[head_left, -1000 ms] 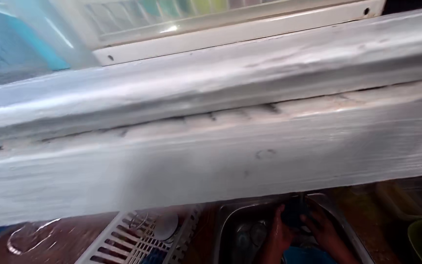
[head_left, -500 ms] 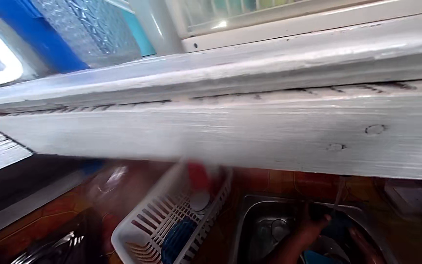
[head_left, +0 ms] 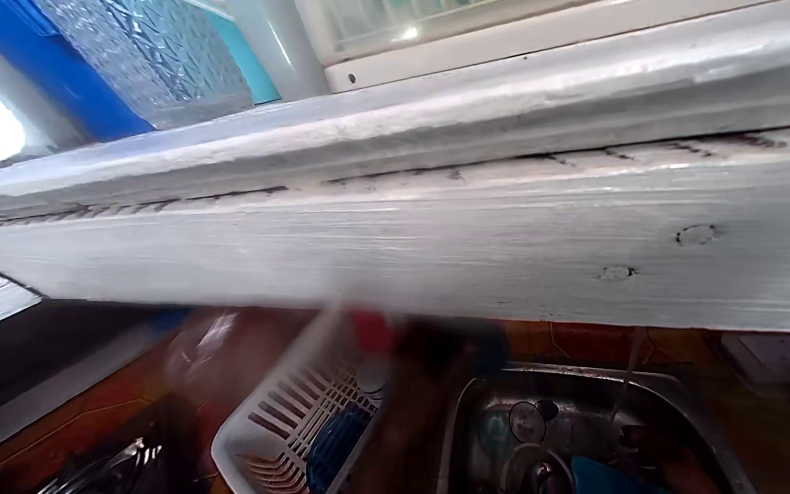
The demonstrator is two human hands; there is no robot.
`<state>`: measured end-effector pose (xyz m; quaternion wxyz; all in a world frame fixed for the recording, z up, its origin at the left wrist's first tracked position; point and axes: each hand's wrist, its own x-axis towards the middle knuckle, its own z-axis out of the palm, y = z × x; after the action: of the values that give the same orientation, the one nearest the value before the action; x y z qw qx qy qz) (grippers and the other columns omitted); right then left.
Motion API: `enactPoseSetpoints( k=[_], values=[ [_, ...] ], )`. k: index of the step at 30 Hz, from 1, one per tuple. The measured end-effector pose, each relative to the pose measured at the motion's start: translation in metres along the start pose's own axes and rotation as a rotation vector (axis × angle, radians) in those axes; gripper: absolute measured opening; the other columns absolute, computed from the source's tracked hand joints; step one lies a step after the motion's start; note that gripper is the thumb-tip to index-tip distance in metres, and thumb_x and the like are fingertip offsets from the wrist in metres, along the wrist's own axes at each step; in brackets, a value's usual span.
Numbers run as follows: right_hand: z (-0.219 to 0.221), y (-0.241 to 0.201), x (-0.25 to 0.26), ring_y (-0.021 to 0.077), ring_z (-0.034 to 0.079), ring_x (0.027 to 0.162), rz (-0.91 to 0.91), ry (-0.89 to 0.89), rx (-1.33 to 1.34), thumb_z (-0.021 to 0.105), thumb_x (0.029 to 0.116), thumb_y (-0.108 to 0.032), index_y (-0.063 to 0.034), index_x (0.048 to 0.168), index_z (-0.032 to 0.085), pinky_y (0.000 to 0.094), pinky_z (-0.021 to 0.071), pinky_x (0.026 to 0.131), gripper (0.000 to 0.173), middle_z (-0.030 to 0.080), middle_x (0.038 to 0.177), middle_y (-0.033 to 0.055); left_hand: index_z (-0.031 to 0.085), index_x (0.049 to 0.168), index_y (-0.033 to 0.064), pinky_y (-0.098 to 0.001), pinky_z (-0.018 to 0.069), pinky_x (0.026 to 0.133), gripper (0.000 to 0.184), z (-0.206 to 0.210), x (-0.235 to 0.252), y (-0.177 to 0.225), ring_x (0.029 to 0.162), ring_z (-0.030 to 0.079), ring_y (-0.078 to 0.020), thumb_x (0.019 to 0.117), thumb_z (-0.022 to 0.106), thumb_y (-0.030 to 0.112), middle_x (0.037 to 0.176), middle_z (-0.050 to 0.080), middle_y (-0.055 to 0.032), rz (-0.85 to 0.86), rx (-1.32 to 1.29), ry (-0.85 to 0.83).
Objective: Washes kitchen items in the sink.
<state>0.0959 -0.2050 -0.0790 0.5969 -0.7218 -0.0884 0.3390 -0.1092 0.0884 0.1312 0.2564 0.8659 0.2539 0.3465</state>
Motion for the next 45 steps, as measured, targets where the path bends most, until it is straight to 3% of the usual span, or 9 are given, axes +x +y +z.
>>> enactPoseSetpoints(
  k=[6, 11, 16, 18, 21, 25, 29, 39, 45],
  values=[
    [0.031, -0.005, 0.023, 0.0350, 0.071, 0.101, -0.274, -0.099, -0.532, 0.066, 0.0993, -0.017, 0.0009, 0.127, 0.068, 0.0521, 0.0566, 0.094, 0.033, 0.070, 0.118, 0.0231, 0.055, 0.141, -0.0015, -0.0571, 0.0547, 0.086, 0.071, -0.107, -0.001, -0.052, 0.101, 0.068, -0.0366, 0.0946, 0.061, 0.051, 0.121, 0.066, -0.0271, -0.125, 0.282, 0.279],
    [0.080, -0.011, 0.045, 0.0432, 0.058, 0.130, -0.695, -0.393, -1.127, 0.060, 0.0973, -0.002, -0.0217, 0.134, 0.070, 0.0641, 0.0488, 0.099, 0.043, 0.057, 0.149, 0.0139, 0.056, 0.140, -0.0015, -0.0672, 0.0445, 0.099, 0.073, -0.140, -0.016, -0.095, 0.116, 0.060, -0.0491, 0.0926, 0.066, 0.054, 0.125, 0.062, -0.0331, -0.400, 0.386, 0.362],
    [0.103, -0.027, 0.048, 0.0497, 0.056, 0.130, -0.682, -0.669, -1.340, 0.043, 0.1048, -0.002, -0.0045, 0.131, 0.068, 0.0701, 0.0421, 0.103, 0.036, 0.060, 0.143, 0.0227, 0.059, 0.138, 0.0003, -0.0710, 0.0427, 0.099, 0.074, -0.155, -0.026, -0.155, 0.118, 0.059, -0.0528, 0.0907, 0.069, 0.057, 0.123, 0.063, -0.0346, -0.575, 0.434, 0.388],
    [0.103, -0.027, 0.046, 0.0513, 0.063, 0.118, -0.773, -0.605, -1.290, 0.043, 0.1051, -0.006, 0.0032, 0.119, 0.071, 0.0676, 0.0480, 0.097, 0.033, 0.067, 0.128, 0.0274, 0.059, 0.138, -0.0002, -0.0705, 0.0428, 0.099, 0.075, -0.154, -0.022, -0.162, 0.119, 0.059, -0.0529, 0.0910, 0.068, 0.058, 0.124, 0.063, -0.0349, -0.646, 0.470, 0.342],
    [0.110, -0.078, 0.015, 0.0454, 0.050, 0.138, -0.354, -0.645, -1.370, 0.042, 0.1067, -0.010, 0.0086, 0.132, 0.062, 0.0559, 0.0378, 0.115, 0.037, 0.058, 0.141, 0.0289, 0.057, 0.140, 0.0002, -0.0653, 0.0404, 0.107, 0.078, -0.144, -0.012, -0.152, 0.129, 0.055, -0.0490, 0.0931, 0.064, 0.061, 0.133, 0.060, -0.0330, -0.805, 0.538, 0.156],
    [0.082, 0.019, 0.068, 0.0435, 0.067, 0.110, -0.656, -0.353, -1.192, 0.063, 0.0983, -0.016, 0.0009, 0.102, 0.075, 0.0573, 0.0541, 0.093, 0.021, 0.073, 0.107, 0.0231, 0.051, 0.146, 0.0029, -0.0652, 0.0484, 0.099, 0.081, -0.123, -0.011, -0.176, 0.123, 0.058, -0.0516, 0.0906, 0.069, 0.059, 0.139, 0.053, -0.0357, -0.874, 0.713, 0.045],
    [0.059, 0.021, 0.069, 0.0422, 0.065, 0.115, -0.457, -0.208, -1.095, 0.064, 0.0991, -0.016, -0.0001, 0.106, 0.076, 0.0560, 0.0494, 0.102, 0.021, 0.073, 0.110, 0.0215, 0.048, 0.149, 0.0010, -0.0641, 0.0479, 0.101, 0.084, -0.109, -0.017, -0.202, 0.127, 0.055, -0.0521, 0.0897, 0.072, 0.057, 0.145, 0.047, -0.0363, -0.922, 0.781, -0.057],
    [0.013, 0.005, 0.027, 0.0376, 0.069, 0.106, -0.474, 0.240, -0.556, 0.073, 0.0920, -0.007, 0.0052, 0.099, 0.075, 0.0533, 0.0543, 0.097, 0.015, 0.072, 0.108, 0.0239, 0.038, 0.154, -0.0014, -0.0768, 0.0368, 0.102, 0.077, -0.096, -0.016, -0.192, 0.135, 0.038, -0.0641, 0.1002, 0.057, 0.050, 0.157, 0.027, -0.0400, -0.711, 0.744, 0.080],
    [0.008, 0.007, 0.026, 0.0136, 0.065, 0.070, -0.056, 0.112, 0.207, 0.058, 0.1027, -0.008, 0.0037, 0.103, 0.065, 0.0318, 0.0578, 0.069, 0.014, 0.069, 0.088, 0.0091, 0.059, 0.136, -0.0067, -0.0672, 0.0355, 0.112, 0.058, -0.028, 0.005, -0.087, 0.134, 0.046, -0.0571, 0.0955, 0.063, 0.034, 0.141, 0.051, -0.0373, 0.118, 0.579, 0.164]
  ],
)
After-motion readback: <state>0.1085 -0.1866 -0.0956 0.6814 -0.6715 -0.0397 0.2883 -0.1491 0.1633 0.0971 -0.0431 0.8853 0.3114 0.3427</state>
